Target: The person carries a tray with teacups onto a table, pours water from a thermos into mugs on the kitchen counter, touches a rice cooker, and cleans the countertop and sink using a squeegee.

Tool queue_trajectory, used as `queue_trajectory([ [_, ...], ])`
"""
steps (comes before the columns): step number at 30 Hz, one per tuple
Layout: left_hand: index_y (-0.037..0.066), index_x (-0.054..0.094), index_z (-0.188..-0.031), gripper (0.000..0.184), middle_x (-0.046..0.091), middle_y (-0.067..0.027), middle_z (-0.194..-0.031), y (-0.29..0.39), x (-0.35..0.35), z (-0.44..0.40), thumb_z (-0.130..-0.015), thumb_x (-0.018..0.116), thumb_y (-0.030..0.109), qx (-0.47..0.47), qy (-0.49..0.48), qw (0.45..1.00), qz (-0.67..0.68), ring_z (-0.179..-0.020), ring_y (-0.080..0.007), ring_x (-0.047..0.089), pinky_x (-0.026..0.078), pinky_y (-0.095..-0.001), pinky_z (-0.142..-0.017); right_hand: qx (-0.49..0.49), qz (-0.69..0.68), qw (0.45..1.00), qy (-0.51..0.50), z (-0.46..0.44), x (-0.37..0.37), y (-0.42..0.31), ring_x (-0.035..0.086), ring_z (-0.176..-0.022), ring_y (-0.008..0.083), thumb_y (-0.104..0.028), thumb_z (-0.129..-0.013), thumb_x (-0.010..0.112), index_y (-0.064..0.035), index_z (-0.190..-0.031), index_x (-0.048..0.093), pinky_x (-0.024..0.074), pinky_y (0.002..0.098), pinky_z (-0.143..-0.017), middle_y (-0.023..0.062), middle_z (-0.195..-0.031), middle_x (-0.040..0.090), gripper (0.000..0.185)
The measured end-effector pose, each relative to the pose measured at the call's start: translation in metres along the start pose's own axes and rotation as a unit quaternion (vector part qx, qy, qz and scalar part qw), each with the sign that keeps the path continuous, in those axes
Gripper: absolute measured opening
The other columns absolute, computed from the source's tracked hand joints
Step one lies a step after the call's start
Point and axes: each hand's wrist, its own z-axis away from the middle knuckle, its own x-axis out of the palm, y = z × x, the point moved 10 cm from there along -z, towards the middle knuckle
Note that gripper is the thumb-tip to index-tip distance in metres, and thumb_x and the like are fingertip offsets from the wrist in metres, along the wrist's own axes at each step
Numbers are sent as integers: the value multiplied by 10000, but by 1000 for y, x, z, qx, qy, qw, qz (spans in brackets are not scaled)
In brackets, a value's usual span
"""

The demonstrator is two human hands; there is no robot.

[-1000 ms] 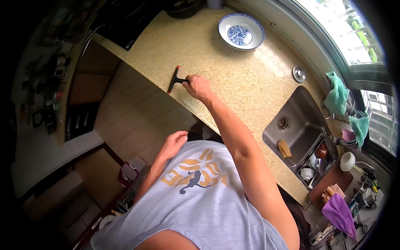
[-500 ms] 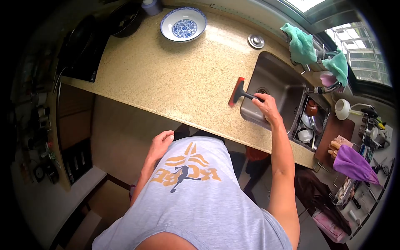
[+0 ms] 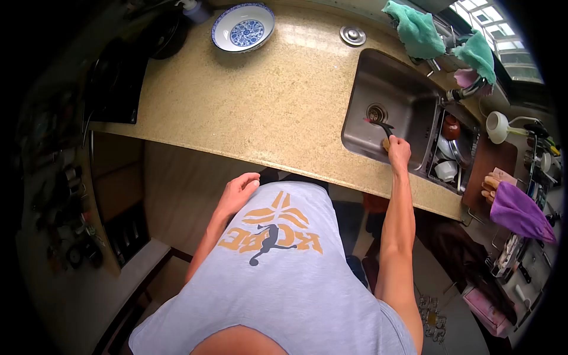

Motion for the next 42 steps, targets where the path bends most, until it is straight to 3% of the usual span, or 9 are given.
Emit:
queue_trajectory([
  [1, -12, 628, -1202, 398, 708, -157, -1061, -2, -6, -2, -912, 627, 261, 0, 14, 1000, 4, -950, -200, 679, 528, -327, -826, 141, -127, 981, -32, 12, 11, 13, 575, -665, 158, -376, -927, 549, 40, -812, 665, 431, 330, -605, 60, -680, 612, 447],
  [5, -15, 626, -1204, 399, 707, -159, -1079, -11, -19, 8, -912, 634, 257, -21, 41, 999, 15, -968, -212, 686, 533, -327, -832, -78, -170, 982, -20, 46, 22, -121, 530, -667, 108, -293, -927, 607, 41, -949, 649, 417, 285, -595, 17, -721, 592, 337],
  [15, -19, 625, -1200, 391, 700, -172, -1093, -33, -16, 28, -913, 637, 247, -22, 53, 997, 58, -987, -221, 686, 533, -335, -862, -383, 27, 860, -337, 219, 241, -333, 636, -895, 395, -308, -886, 617, -43, -985, 683, 505, 474, -799, 223, -912, 657, 290],
  [21, -14, 631, -1192, 359, 703, -156, -1062, -61, -18, 35, -921, 631, 221, -41, 96, 991, 83, -965, -200, 674, 525, -312, -847, -364, 104, 828, -414, 167, 224, -304, 659, -948, 373, -301, -842, 656, -54, -1093, 692, 516, 447, -825, 211, -989, 701, 354],
  [25, -17, 633, -1189, 354, 701, -141, -1075, -69, -17, 31, -924, 624, 217, -41, 94, 989, 110, -989, -190, 664, 519, -308, -856, -245, 106, 853, -448, 101, 139, -232, 668, -905, 327, -279, -781, 663, -18, -1094, 693, 498, 398, -827, 200, -976, 701, 408],
  [33, -26, 632, -1186, 360, 701, -130, -1072, -55, -20, 18, -925, 621, 221, -36, 75, 992, 93, -972, -171, 659, 516, -300, -848, -128, 336, 906, -224, -13, -21, -93, 657, -980, 380, -297, -738, 649, 34, -1054, 687, 499, 404, -879, 256, -992, 685, 460],
  [35, -27, 633, -1184, 361, 702, -126, -1067, -49, -18, 12, -924, 622, 222, -29, 69, 993, 92, -962, -165, 659, 516, -297, -842, -137, 264, 932, -209, -15, -34, -99, 660, -959, 372, -285, -742, 646, 25, -1021, 697, 504, 412, -861, 247, -975, 687, 421],
  [37, -25, 633, -1186, 356, 702, -116, -1056, -43, -15, 8, -926, 620, 219, -40, 50, 995, 73, -949, -156, 655, 515, -292, -832, -210, 183, 915, -292, 31, -24, -163, 656, -941, 375, -273, -742, 641, 11, -1006, 704, 506, 425, -841, 239, -967, 686, 393],
  [42, -19, 632, -1193, 336, 699, -108, -1063, -41, -4, 1, -936, 603, 195, -41, 25, 997, 58, -954, -147, 645, 510, -288, -836, -383, 338, 722, -466, 120, 87, -196, 669, -784, 346, -193, -696, 651, -23, -877, 730, 527, 421, -704, 171, -794, 697, 260],
])
